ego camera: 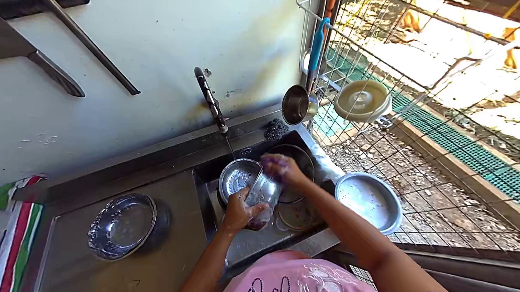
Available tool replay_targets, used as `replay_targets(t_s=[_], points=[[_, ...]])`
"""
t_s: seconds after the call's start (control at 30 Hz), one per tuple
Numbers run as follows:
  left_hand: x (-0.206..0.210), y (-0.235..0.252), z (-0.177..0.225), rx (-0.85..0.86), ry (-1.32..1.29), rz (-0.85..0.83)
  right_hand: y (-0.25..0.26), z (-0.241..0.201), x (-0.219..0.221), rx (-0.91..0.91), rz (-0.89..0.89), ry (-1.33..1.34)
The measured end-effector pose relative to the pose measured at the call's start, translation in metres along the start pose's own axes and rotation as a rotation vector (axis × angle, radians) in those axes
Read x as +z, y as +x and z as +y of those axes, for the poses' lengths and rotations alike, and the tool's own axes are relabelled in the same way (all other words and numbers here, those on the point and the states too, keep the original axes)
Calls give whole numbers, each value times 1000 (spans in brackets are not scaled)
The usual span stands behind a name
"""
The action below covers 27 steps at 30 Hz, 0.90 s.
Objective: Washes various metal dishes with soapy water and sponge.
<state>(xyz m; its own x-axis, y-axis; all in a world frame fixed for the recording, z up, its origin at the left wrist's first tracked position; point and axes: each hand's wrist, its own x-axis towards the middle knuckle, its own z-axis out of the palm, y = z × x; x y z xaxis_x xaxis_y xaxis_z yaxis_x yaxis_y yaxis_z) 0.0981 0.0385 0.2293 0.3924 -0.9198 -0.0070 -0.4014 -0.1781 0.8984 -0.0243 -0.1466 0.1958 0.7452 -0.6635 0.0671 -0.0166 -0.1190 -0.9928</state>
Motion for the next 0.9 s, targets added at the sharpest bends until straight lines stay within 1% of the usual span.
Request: replay_targets(t_s=[0.03,0.07,0.1,0.13,0.17,0.2,0.23,0.27,0.3,0.33,0.37,0.43,0.47,0.5,0.53,0.57,0.6,0.63,0.67,0.7,0.73,0.77,0.8,0.87,0.9], points=[[1,-7,-4,49,-24,54,12,7,-13,114,15,142],[2,-11,-9,81,-57,83,19,15,-22,167,27,210],[3,-12,-14,71,-92,65,22,15,-22,165,42,185],[3,-8,-18,26,-105,16,22,8,-16,131,31,74],[2,-3,-20,-39,-103,-52,19,-3,-4,56,-30,-104],[4,3,-22,-100,-104,-103,12,-15,11,-45,-136,-310],[6,7,-21,-157,-121,-119,5,-24,27,-155,-244,-489],[5,8,-20,-190,-140,-101,0,-28,39,-240,-299,-561],[2,9,-18,-212,-158,-65,1,-25,42,-264,-295,-530],[-4,9,-15,-234,-168,-9,8,-18,37,-197,-260,-413],[-9,9,-12,-271,-170,65,14,-8,28,-60,-200,-236],[-19,2,-12,-382,-263,273,14,24,16,204,35,112],[-21,2,-15,-445,-377,401,6,39,17,267,158,197],[-21,6,-20,-502,-506,528,-6,50,27,264,283,217],[-20,10,-24,-541,-619,630,-22,57,43,196,370,207],[-15,13,-31,-552,-674,702,-38,61,62,59,390,147],[-10,15,-37,-544,-673,725,-49,61,79,-120,334,36],[-5,15,-41,-533,-630,701,-52,55,92,-287,243,-113],[-1,13,-40,-525,-567,643,-49,44,100,-410,138,-244],[3,11,-38,-514,-520,573,-40,30,103,-478,47,-330],[6,8,-34,-496,-488,511,-27,18,100,-478,-4,-341],[3,3,-28,-491,-462,462,-13,11,92,-429,-8,-297],[-1,-1,-21,-500,-428,450,1,13,82,-333,27,-220],[-9,-8,-13,-485,-411,524,10,35,65,-77,161,-85],[-13,-8,-16,-462,-435,584,3,48,64,10,218,-59]])
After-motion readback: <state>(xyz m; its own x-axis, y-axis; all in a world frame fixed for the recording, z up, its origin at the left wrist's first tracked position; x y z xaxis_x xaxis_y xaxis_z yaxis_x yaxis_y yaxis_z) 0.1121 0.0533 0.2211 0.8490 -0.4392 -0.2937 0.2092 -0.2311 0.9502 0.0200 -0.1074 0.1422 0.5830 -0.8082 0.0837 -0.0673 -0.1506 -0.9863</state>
